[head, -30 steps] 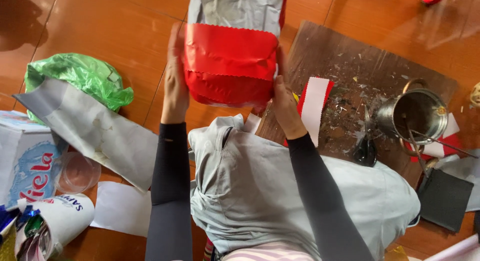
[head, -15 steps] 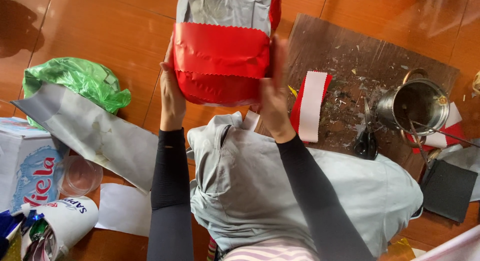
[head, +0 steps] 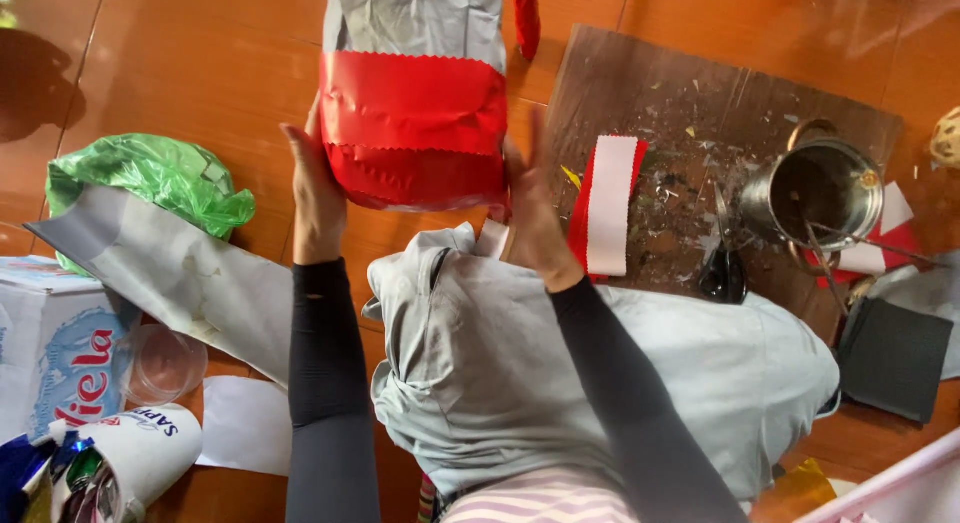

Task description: Applying glue and paper strips to a bamboo frame to create a decorative lantern or object.

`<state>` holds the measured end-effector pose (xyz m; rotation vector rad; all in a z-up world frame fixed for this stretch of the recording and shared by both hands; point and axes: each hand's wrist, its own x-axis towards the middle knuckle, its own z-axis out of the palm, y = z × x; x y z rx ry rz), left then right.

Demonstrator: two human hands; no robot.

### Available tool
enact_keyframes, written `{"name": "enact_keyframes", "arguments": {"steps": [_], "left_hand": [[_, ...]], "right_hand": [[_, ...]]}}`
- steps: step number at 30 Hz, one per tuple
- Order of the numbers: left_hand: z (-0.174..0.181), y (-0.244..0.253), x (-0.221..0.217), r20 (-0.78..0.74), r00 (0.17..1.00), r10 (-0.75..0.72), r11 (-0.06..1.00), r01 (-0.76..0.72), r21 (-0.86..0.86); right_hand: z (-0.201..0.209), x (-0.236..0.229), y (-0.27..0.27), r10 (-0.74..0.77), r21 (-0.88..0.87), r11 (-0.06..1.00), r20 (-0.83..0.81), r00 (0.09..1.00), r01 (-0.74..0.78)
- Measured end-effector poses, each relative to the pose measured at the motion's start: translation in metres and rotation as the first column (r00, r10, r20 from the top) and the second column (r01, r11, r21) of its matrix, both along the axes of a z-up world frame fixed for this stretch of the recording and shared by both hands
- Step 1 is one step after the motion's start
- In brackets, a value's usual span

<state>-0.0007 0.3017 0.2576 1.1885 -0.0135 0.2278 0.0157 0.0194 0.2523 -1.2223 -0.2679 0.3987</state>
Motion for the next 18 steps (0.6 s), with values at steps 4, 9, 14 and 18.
{"name": "enact_keyframes", "arguments": {"steps": [4, 9, 14, 18], "left_hand": [[-0.025, 0.025, -0.011, -0.182, 0.920, 0.347, 0.857, -0.233, 0.459], [0.020, -0.048, -0.074, 0.337, 0.585, 0.738, 0.598, -0.798, 0.076], [0.037, -0.194, -0.090, 0.090, 0.947, 0.307, 0.868, -0.318, 0.381], [-0.081, -0.257, -0.035, -0.163, 0.987, 0.001, 0.906, 0.068, 0.418]], "right_hand": [[-0.025, 0.007, -0.044, 0.011, 0.300, 0.953, 0.091, 0.996, -0.038], [-0.123, -0.012, -0.140, 0.120, -0.880, 0.469, 0.142, 0.983, 0.070], [-0.204, -0.038, -0.190, 0.079, -0.790, 0.354, 0.558, 0.826, 0.500], [-0.216, -0.039, -0.193, -0.043, -0.736, 0.502, 0.504, 0.863, 0.455]]}}
